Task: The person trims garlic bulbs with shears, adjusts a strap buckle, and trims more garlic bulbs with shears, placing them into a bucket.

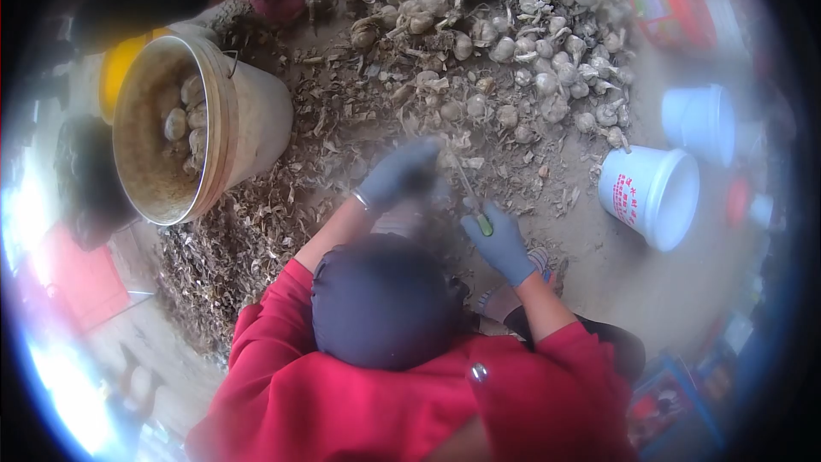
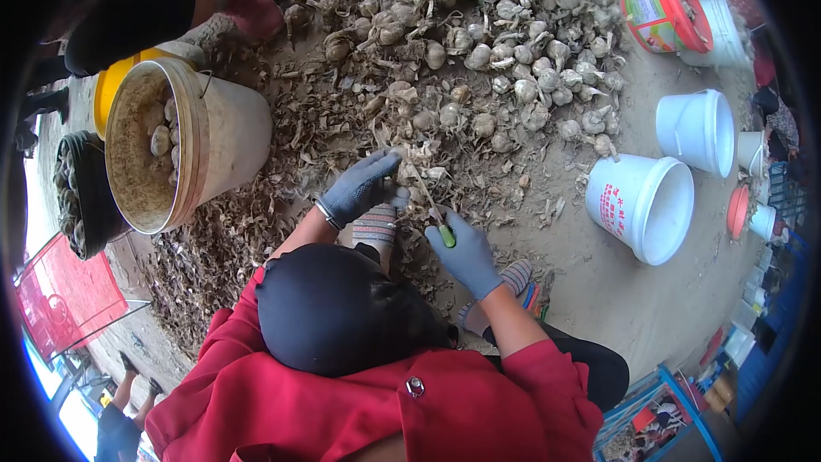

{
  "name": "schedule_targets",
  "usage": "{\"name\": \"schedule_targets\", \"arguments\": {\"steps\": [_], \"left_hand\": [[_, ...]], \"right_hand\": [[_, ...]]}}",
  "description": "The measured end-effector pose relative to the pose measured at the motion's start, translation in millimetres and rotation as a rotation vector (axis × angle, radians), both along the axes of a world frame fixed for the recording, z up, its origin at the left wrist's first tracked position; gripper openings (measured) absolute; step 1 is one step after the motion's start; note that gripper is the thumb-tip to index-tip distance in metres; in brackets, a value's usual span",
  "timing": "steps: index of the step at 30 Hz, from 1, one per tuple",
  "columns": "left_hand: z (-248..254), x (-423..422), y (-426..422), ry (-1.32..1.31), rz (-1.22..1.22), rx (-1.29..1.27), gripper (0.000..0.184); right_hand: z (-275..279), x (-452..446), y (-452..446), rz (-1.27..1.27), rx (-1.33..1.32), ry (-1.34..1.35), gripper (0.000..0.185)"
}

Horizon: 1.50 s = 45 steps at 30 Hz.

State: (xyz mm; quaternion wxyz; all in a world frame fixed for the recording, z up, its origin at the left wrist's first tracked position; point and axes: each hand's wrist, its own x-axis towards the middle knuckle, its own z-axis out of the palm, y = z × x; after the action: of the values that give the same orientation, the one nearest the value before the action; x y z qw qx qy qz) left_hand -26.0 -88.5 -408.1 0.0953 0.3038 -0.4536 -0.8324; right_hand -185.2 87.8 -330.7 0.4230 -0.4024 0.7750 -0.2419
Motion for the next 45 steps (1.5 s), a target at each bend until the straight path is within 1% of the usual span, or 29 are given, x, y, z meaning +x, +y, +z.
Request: {"name": "schedule_targets", "arguments": {"steps": [1, 2, 4, 6, 8, 9, 10, 11, 12, 13, 14, 15, 16, 18, 21, 22, 24, 25, 29, 30, 33, 36, 37, 39, 40, 41, 43, 45], "left_hand": [[3, -3, -3, 0.047, -0.024, -0.026, 0.05], [7, -4, -1, -0.026, 0.029, 0.14, 0.049], [48, -7, -2, -0.093, 0.067, 0.281, 0.049], [65, -6, -1, -0.078, 0.058, 0.209, 0.049], [70, -3, 0, -0.068, 0.08, 0.101, 0.049], [67, 0, 0, -0.019, 0.106, 0.104, 0.051], [64, 3, 0, 0.03, 0.131, 0.108, 0.054], [51, 9, 1, 0.126, 0.163, 0.175, 0.058], [49, 11, 0, 0.146, 0.168, 0.183, 0.063], [47, 14, 0, 0.166, 0.172, 0.19, 0.068], [45, 17, 2, 0.111, 0.148, 0.141, 0.073], [55, 18, 2, 0.146, 0.151, 0.264, 0.078], [64, 19, 1, 0.174, 0.156, 0.388, 0.084], [64, 21, -1, 0.089, 0.075, 0.316, 0.087], [54, 18, 1, 0.081, 0.018, 0.062, 0.091], [53, 16, 0, 0.007, -0.024, -0.072, 0.091], [58, 17, 0, -0.07, -0.081, -0.172, 0.088], [63, 18, 2, -0.071, -0.098, -0.137, 0.087], [80, 16, 1, -0.149, -0.247, -0.056, 0.082], [52, 22, 7, -0.043, -0.238, -0.108, 0.082], [44, 24, 8, 0.011, -0.282, -0.209, 0.081], [38, 22, 6, 0.131, -0.229, -0.053, 0.084], [38, 22, 6, 0.139, -0.204, 0.09, 0.086], [43, 23, 6, 0.15, -0.148, 0.379, 0.091], [54, 19, 3, 0.123, -0.181, 0.358, 0.093], [66, 14, -2, 0.097, -0.212, 0.336, 0.096], [70, 13, -2, 0.099, -0.221, 0.32, 0.1], [61, 16, 2, 0.158, -0.182, 0.325, 0.102]], "right_hand": [[3, 5, -3, -0.038, -0.012, -0.028, 0.04], [5, 10, -7, -0.076, -0.026, -0.056, 0.039], [3, 15, -7, -0.137, -0.007, -0.099, 0.038], [-6, 16, -8, -0.176, 0.053, -0.125, 0.037], [-2, 12, -8, -0.202, 0.125, -0.253, 0.035], [-1, 9, -8, -0.213, 0.16, -0.316, 0.035], [-2, 6, -5, -0.228, 0.17, -0.324, 0.036], [-5, 2, 1, -0.243, 0.177, -0.332, 0.037], [-3, 1, -1, -0.257, 0.185, -0.342, 0.038], [0, 0, -2, -0.223, 0.133, -0.275, 0.039], [6, -1, -2, -0.189, 0.084, -0.211, 0.04], [13, -2, -5, -0.156, 0.033, -0.145, 0.042], [15, -5, -7, -0.044, -0.007, 0.013, 0.051], [30, -8, -19, 0.123, -0.042, 0.214, 0.055], [46, -11, -34, 0.322, -0.017, 0.481, 0.062], [49, -11, -38, 0.38, 0.002, 0.561, 0.064], [54, -10, -43, 0.437, -0.038, 0.643, 0.063], [55, -10, -44, 0.466, -0.056, 0.684, 0.063], [52, -15, -40, 0.578, -0.087, 0.671, 0.062], [51, -17, -38, 0.607, -0.079, 0.647, 0.062], [46, -18, -34, 0.643, -0.025, 0.577, 0.062], [45, -19, -34, 0.66, 0.042, 0.539, 0.061], [46, -20, -33, 0.665, 0.067, 0.531, 0.061], [49, -25, -35, 0.675, -0.044, 0.518, 0.062], [51, -27, -36, 0.678, -0.101, 0.512, 0.062], [52, -27, -37, 0.677, -0.099, 0.524, 0.062], [55, -27, -36, 0.678, -0.091, 0.543, 0.064], [57, -25, -35, 0.675, -0.056, 0.515, 0.063]]}}
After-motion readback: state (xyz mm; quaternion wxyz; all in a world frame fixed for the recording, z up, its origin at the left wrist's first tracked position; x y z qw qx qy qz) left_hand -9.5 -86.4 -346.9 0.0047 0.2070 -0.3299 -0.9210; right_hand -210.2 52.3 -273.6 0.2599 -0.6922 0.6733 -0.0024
